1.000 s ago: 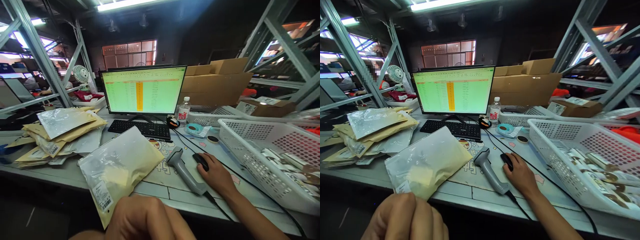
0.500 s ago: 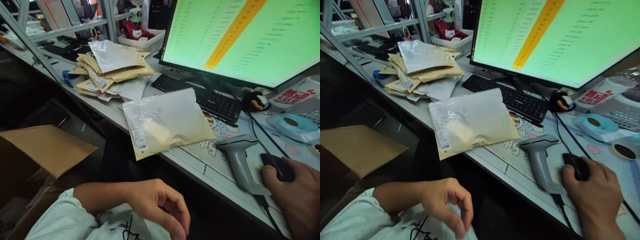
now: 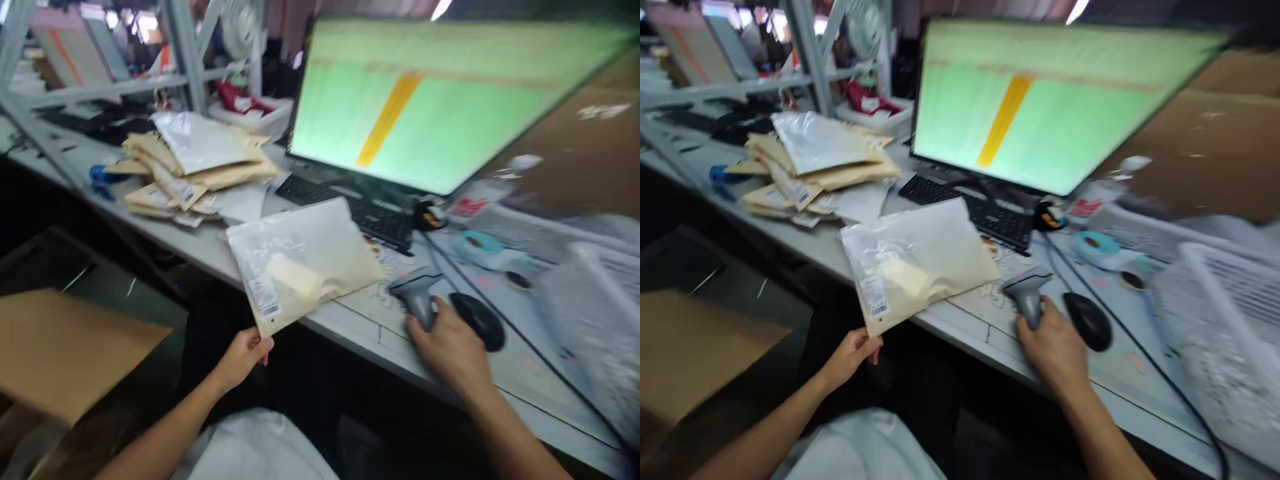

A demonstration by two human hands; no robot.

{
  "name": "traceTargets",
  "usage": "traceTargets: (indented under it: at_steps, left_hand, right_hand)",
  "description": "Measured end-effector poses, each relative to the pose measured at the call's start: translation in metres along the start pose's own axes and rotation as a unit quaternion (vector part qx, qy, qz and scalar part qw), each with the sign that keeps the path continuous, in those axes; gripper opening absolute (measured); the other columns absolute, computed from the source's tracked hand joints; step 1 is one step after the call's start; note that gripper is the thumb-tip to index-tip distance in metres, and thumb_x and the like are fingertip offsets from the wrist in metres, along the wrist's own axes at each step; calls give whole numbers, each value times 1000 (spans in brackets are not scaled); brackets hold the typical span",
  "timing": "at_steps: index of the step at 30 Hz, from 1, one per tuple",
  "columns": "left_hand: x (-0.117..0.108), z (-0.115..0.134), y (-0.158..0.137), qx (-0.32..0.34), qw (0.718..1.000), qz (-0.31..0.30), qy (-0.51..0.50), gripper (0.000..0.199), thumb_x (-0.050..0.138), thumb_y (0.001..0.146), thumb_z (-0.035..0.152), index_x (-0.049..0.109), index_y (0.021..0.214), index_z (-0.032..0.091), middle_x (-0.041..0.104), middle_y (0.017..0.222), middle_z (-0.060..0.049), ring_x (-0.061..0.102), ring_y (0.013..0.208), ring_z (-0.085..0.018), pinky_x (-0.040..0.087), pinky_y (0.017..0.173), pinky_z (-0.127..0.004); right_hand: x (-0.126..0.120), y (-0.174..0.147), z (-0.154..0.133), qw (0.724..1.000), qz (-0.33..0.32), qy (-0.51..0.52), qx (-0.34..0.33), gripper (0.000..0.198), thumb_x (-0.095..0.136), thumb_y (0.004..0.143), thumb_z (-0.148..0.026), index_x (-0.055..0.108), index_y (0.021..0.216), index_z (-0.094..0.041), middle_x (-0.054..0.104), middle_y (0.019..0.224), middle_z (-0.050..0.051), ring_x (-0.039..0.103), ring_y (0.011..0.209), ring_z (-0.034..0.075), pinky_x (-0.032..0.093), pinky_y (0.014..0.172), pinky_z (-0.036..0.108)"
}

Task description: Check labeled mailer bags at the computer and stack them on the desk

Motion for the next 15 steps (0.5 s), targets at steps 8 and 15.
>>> traceTargets:
  at_steps: [8, 15]
  left_hand:
    - [7, -8, 45, 56, 997, -14, 48, 75, 70, 73, 88, 70, 74, 13, 65, 60, -10, 59, 58, -20, 48, 63, -32]
    - [2, -5, 44, 69, 993, 35, 93, 78, 63, 75, 92, 72, 70, 15, 65, 62, -10, 60, 62, -22, 49, 67, -34]
  right_hand:
    - [-67, -24, -41, 969, -127, 208, -38, 44, 51, 94, -54, 73, 105, -18, 74, 93, 10, 69, 87, 28, 51, 74, 35]
    - [-121, -111, -136, 864, -296, 321, -252, 41, 65, 89, -56, 74, 107, -20, 71, 92, 3, 61, 86, 21, 50, 74, 27]
Point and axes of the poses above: each hand's wrist, its own y-axis towards the middle knuckle, its own x-axis out of the palm, z = x × y, the point moved 10 cm from there along y, towards the middle knuckle
